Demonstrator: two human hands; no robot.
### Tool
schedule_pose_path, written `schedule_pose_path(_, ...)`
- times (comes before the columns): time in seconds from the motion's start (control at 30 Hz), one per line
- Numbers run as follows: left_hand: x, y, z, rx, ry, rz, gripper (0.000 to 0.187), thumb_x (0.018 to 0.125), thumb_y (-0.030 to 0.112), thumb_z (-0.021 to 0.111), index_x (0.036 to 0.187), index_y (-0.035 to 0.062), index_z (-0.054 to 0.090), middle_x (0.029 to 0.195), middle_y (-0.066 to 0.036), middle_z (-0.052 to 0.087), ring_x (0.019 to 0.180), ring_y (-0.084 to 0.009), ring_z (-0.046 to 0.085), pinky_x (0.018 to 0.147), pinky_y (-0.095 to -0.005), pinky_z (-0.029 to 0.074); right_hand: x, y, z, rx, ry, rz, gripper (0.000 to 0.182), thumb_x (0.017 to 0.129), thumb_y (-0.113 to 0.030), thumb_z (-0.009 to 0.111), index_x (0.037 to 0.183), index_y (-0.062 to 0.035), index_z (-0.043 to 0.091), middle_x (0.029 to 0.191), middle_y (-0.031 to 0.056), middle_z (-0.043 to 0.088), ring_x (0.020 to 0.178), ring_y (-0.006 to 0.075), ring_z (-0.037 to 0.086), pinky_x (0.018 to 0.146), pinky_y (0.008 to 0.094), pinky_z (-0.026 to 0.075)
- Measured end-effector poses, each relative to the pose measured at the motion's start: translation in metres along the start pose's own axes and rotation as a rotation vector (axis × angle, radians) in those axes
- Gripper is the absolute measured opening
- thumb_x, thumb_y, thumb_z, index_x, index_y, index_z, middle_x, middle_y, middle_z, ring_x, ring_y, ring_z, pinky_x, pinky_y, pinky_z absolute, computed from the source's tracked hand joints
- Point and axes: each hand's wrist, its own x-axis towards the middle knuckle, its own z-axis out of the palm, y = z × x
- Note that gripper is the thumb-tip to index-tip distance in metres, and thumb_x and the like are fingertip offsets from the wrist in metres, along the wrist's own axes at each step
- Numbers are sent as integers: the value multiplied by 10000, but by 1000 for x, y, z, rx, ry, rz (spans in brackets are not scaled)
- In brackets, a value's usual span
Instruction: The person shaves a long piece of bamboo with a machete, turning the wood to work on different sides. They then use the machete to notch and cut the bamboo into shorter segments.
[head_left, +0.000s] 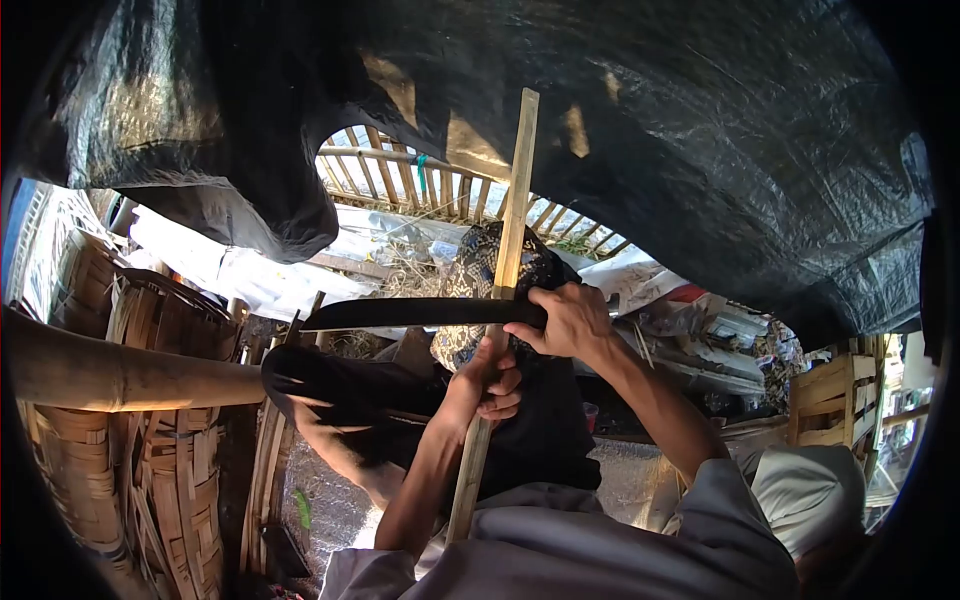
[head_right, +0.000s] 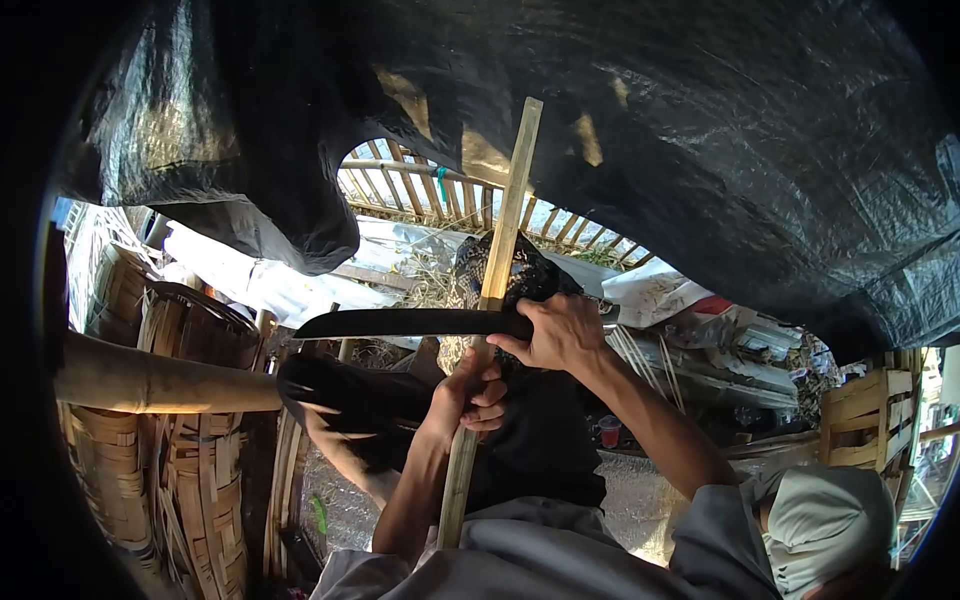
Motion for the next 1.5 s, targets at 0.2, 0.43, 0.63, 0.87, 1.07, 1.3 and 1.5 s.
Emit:
schedule_pose_path(0.2,-32,-14,-3,39,76,13,406,947,499,334,793,127,384,541,41,273,368,-37,193,333,-174,174,-5,-11,-4,-38,-6,-5,568,684,-642,613,763,-80,643,563,115,607,534,304,615,498,413,494)
schedule_pose_path(0.43,-14,-9,-15,-93,-159,-28,446,892,557,421,783,125,391,537,45,269,341,-40,219,307,-181,191,-7,1,10,36,88,-41,552,717,-622,581,806,-81,647,552,131,594,537,307,613,523,415,504)
schedule_pose_path(0.63,37,10,-14,-52,-208,-7,436,906,544,399,779,127,418,528,53,286,342,-40,231,312,-176,212,-10,3,3,69,35,58,561,753,-596,570,850,-52,669,624,183,620,613,329,626,571,427,498)
schedule_pose_path(0.87,-3,-2,-18,17,-41,-77,456,893,581,392,744,150,392,524,53,267,345,-40,195,308,-180,172,-5,-1,5,-22,46,90,573,774,-607,537,821,-51,667,629,174,624,647,339,635,588,429,509)
schedule_pose_path(1.07,17,15,-10,-179,-193,-67,415,924,503,397,763,120,412,524,42,313,316,-42,252,294,-173,225,-3,0,7,54,68,-1,587,770,-620,528,880,-59,661,574,167,603,562,329,621,536,414,506)
schedule_pose_path(1.3,-47,-35,-18,-80,-88,-155,490,908,582,323,747,126,400,507,36,280,316,-55,194,289,-193,163,34,37,2,96,102,246,660,849,-627,397,759,-24,651,587,175,605,542,319,621,518,426,493)
schedule_pose_path(1.5,-27,-16,-32,-186,-205,-164,495,926,571,273,758,123,400,510,32,273,316,-59,201,283,-196,183,25,30,4,31,91,113,684,820,-666,406,781,-29,653,609,215,598,643,338,646,559,442,508)
